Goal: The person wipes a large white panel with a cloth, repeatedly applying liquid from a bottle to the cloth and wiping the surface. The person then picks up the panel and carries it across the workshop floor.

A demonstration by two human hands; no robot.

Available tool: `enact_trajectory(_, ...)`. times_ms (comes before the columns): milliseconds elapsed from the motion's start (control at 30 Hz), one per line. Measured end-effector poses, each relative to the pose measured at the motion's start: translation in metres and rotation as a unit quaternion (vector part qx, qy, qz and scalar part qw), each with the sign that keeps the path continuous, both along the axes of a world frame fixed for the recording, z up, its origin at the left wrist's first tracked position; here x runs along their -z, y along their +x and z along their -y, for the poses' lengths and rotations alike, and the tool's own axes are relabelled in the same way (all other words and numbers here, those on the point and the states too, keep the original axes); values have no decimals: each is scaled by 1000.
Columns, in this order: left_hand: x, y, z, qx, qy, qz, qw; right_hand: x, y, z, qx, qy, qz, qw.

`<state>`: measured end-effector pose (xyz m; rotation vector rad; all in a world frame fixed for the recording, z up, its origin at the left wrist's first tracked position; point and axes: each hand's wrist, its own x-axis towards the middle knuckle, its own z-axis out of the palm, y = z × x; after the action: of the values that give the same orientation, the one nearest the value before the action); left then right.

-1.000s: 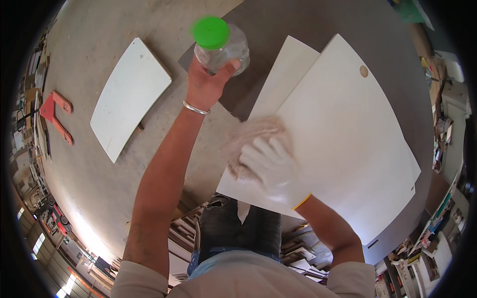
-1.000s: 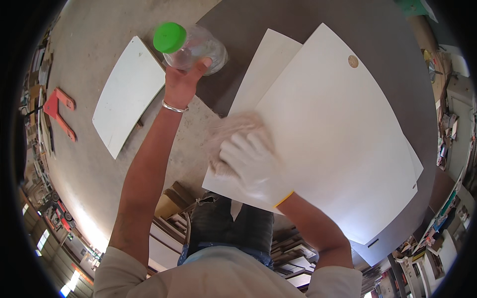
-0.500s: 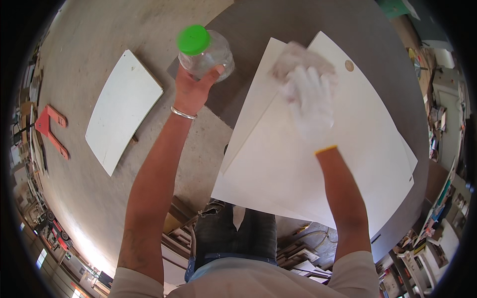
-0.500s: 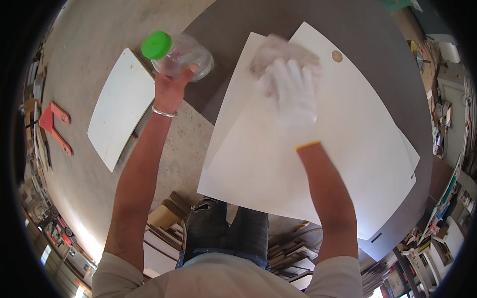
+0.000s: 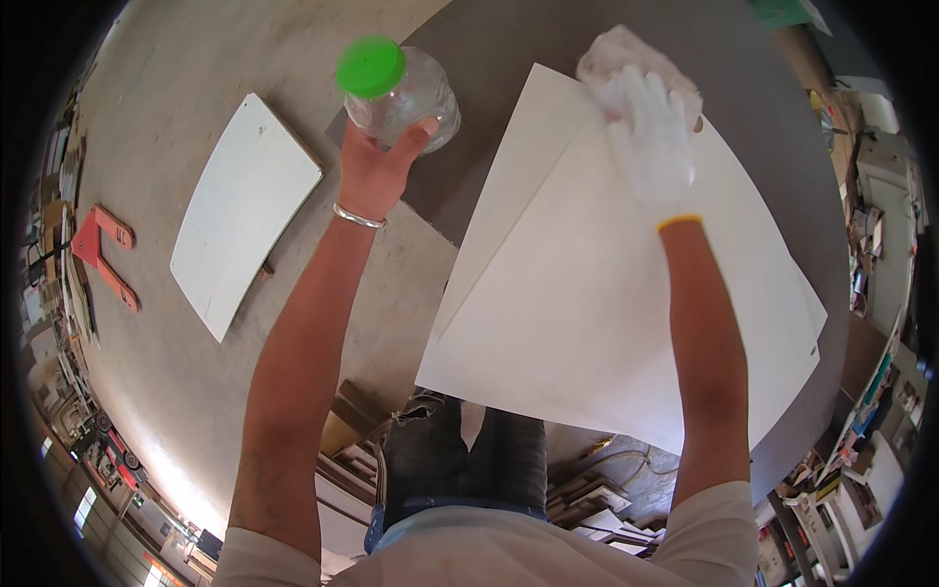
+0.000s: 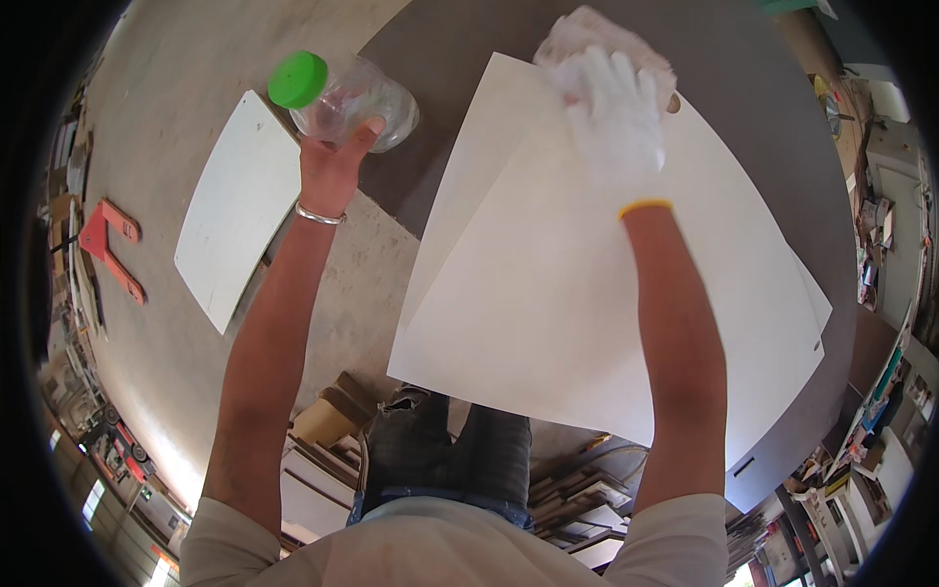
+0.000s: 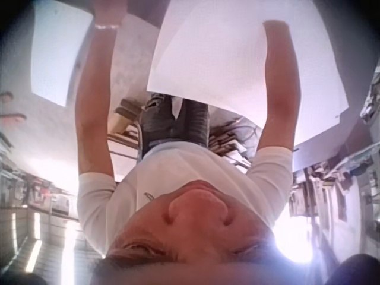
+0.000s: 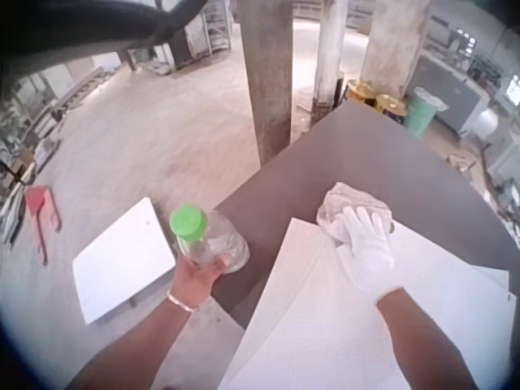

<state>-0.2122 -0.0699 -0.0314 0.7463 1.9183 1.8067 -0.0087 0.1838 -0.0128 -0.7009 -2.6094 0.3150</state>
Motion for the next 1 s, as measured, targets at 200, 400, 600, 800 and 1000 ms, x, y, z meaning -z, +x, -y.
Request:
enact_trajectory(200,3,-6,14,-11,2,-28,1000,-3,-1,61,-30,-57,75,995)
enact_trajectory(400,0,3,3,-29,23,-5,999,-42,69,240,-332,-254,112,901)
enact_trajectory(600,-1,-4,12,-10,-30,-3,1000,-47,40,152,-212,-165,144,952)
enact_trajectory(800,2,-4,9,-16,19,-28,999,-41,32,152,-127,-68,159,977)
enact_trajectory(1000,5,-4,4,-3,18,-14,1000,-47,79,275,-309,-281,86,905)
